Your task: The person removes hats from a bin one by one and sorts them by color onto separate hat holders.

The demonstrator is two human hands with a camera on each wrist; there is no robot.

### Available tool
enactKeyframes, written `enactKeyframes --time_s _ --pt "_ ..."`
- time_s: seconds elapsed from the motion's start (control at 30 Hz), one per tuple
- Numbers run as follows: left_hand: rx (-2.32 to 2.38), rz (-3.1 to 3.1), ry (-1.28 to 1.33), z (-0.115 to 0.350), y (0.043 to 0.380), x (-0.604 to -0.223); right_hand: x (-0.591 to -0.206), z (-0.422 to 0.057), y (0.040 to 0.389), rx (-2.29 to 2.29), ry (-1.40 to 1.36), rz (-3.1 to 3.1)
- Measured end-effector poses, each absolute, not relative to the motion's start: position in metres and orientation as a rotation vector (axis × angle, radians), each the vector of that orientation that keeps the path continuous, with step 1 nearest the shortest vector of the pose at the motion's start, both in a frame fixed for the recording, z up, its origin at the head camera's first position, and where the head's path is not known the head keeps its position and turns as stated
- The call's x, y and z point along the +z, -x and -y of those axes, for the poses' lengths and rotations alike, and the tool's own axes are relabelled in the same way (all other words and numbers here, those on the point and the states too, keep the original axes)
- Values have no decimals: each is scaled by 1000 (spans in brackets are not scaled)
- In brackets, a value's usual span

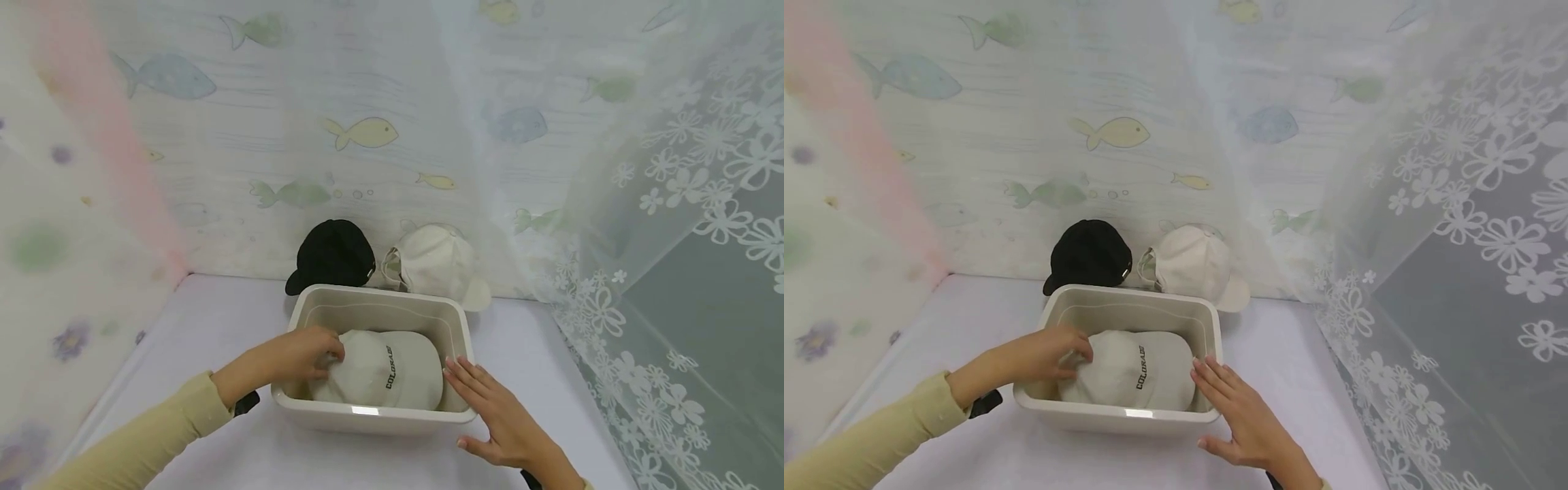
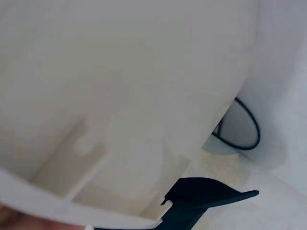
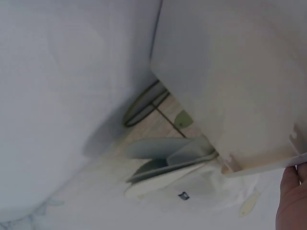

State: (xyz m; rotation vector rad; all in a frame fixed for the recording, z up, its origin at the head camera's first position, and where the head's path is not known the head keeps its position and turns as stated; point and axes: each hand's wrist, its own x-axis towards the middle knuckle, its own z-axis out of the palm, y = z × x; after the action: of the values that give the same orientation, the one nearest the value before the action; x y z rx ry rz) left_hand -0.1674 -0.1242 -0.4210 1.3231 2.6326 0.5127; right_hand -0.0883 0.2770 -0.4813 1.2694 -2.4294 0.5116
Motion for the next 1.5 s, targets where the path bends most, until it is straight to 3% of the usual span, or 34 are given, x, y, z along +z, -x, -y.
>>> enactKeyframes --time_s 0.77,1.23,1.5 --pt "521 -2737 -1398 124 165 -440 -485 -272 89 545 -1245 2415" --pt "460 -2815 -1846 121 167 -443 -485 -274 90 552 -1222 2412" --pt "458 -2777 -1753 121 156 -431 -484 -272 89 569 -1247 2375"
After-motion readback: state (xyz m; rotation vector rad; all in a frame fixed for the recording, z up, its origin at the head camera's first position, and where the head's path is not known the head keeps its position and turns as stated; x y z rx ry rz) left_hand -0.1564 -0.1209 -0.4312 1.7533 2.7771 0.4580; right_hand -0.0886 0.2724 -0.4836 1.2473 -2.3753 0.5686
